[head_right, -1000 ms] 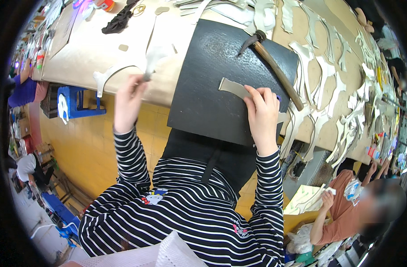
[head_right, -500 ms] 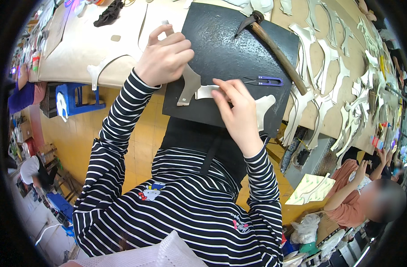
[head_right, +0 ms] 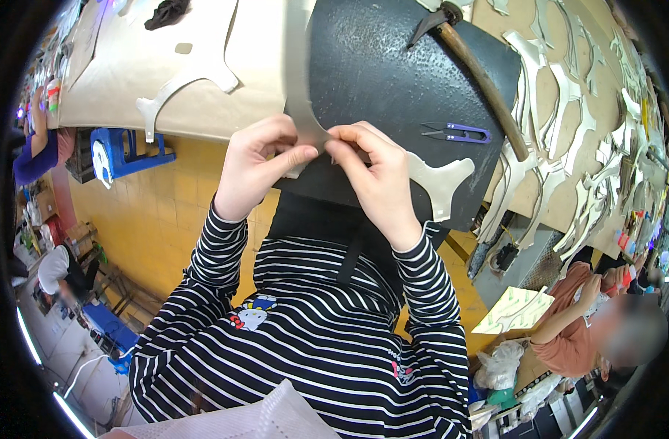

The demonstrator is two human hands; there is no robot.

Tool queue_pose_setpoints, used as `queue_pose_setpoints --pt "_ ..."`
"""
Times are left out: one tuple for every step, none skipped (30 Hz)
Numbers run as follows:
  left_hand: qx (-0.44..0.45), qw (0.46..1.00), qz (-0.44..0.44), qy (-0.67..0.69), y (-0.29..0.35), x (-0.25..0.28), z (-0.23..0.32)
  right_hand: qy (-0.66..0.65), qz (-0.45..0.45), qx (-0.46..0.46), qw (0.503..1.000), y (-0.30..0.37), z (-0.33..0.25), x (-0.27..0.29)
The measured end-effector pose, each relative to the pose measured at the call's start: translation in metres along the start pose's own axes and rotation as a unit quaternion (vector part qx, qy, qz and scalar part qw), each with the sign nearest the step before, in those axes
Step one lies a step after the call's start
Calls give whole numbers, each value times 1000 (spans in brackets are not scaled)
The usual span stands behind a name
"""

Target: The person assembles beige fabric pieces by hand, aligning and joining edges on a black work surface. They repeatedly pick up, fold, and place the pieces, occasionally using a small tool to press or secure the seams. Other workers are visible in the background performing similar tasks.

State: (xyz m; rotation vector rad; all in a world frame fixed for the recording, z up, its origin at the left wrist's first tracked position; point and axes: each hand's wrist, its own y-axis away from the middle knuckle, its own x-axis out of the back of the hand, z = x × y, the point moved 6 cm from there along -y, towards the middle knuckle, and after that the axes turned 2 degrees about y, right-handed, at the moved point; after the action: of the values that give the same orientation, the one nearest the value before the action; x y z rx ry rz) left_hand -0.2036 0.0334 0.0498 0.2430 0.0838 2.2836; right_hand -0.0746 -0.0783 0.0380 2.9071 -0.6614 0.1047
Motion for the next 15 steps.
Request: queue_pose_setpoints --pt "70 997 -25 16 3 -3 -11 26 -11 5 1000 3 -2 2" --pt "70 996 10 49 4 -1 -14 67 14 21 997 8 -6 5" --pt "80 992 4 100 5 0 -17 138 26 11 990 15 -8 12" --pt "87 992 -11 85 6 0 -19 196 44 35 979 17 -9 16" --pt "93 993 -22 69 7 0 -20 252 53 70 964 19 -12 17" --pt "98 992 -41 62 8 -3 -21 296 50 102 948 21 -12 17" --pt "101 992 -57 54 9 -6 -22 311 48 109 943 24 -10 15" --pt "87 992 -72 53 10 -9 -20 323 50 113 938 27 -8 15" --pt "106 992 -69 26 11 -11 -23 336 54 122 932 30 -7 14" --pt "107 992 -65 8 11 -12 -23 351 53 121 927 32 -5 11" --pt "102 993 -60 -9 11 -13 -23 364 57 124 921 35 -4 10" --pt "99 993 -56 -24 10 -14 -22 381 62 133 913 37 -4 8" --pt "85 994 -53 -38 9 -15 -20 398 65 138 905 39 -4 6" --pt "79 994 -48 -54 9 -15 -19 406 60 125 903 42 -3 4" --pt "72 994 -42 -71 9 -14 -17 433 59 127 890 45 -4 1"
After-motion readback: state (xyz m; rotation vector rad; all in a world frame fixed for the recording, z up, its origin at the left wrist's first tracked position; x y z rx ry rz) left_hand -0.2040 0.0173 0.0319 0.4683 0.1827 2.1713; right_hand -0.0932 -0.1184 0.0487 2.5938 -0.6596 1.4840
